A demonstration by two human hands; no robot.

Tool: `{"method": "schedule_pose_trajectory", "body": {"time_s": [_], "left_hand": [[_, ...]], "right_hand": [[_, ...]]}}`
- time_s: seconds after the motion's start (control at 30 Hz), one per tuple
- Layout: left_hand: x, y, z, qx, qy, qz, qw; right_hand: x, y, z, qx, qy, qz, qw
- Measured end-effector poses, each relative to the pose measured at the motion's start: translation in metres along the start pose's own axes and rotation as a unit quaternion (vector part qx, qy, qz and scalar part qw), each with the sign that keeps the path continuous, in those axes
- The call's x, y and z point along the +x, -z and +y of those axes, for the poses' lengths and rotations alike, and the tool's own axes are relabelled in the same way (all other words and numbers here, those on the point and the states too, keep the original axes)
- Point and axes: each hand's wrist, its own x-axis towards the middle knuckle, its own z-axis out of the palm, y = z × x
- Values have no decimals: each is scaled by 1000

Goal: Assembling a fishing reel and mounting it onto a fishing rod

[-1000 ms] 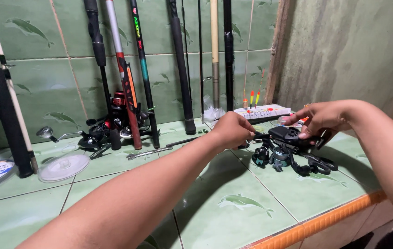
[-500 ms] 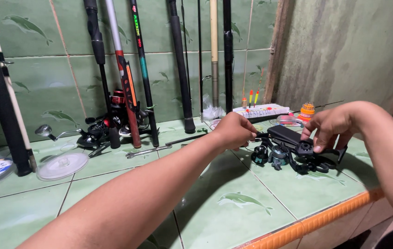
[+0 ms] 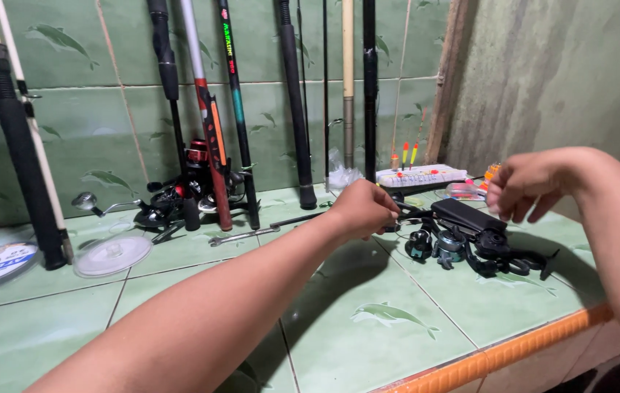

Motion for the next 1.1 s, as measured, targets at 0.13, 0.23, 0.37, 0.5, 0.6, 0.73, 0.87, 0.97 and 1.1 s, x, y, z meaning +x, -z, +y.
{"method": "schedule_pose_trajectory", "body": {"time_s": [0.13, 0.23, 0.37, 0.5, 0.6, 0.73, 0.87, 0.97, 1.1], "left_hand": [[-5, 19, -12, 7, 10, 35, 999], [-20, 42, -16, 4, -15, 76, 997], [-54, 81, -13, 70, -1, 152, 986], [-88, 118, -22, 215, 38, 243, 945], [-102, 144, -45, 239, 108, 262, 929], [-128, 156, -66, 258, 130, 269, 919], [-145, 157, -82, 295, 164, 255, 906], [-151, 153, -92, 339, 179, 222, 896], [-149, 149, -98, 397, 165, 184, 884]], "right_hand": [[-20, -9, -37, 21, 61, 18, 998], [-40, -30, -73, 34, 122, 36, 991], [-38, -57, -109, 40, 211, 23, 976], [-44, -97, -152, 4, 256, 1, 967], [-21, -129, -176, -35, 293, -20, 955], [-12, -172, -200, -63, 348, -80, 932], [-19, -209, -209, -174, 419, -103, 885], [-14, -226, -205, -230, 434, -90, 866], [-12, -232, -201, -255, 422, -51, 869]]}}
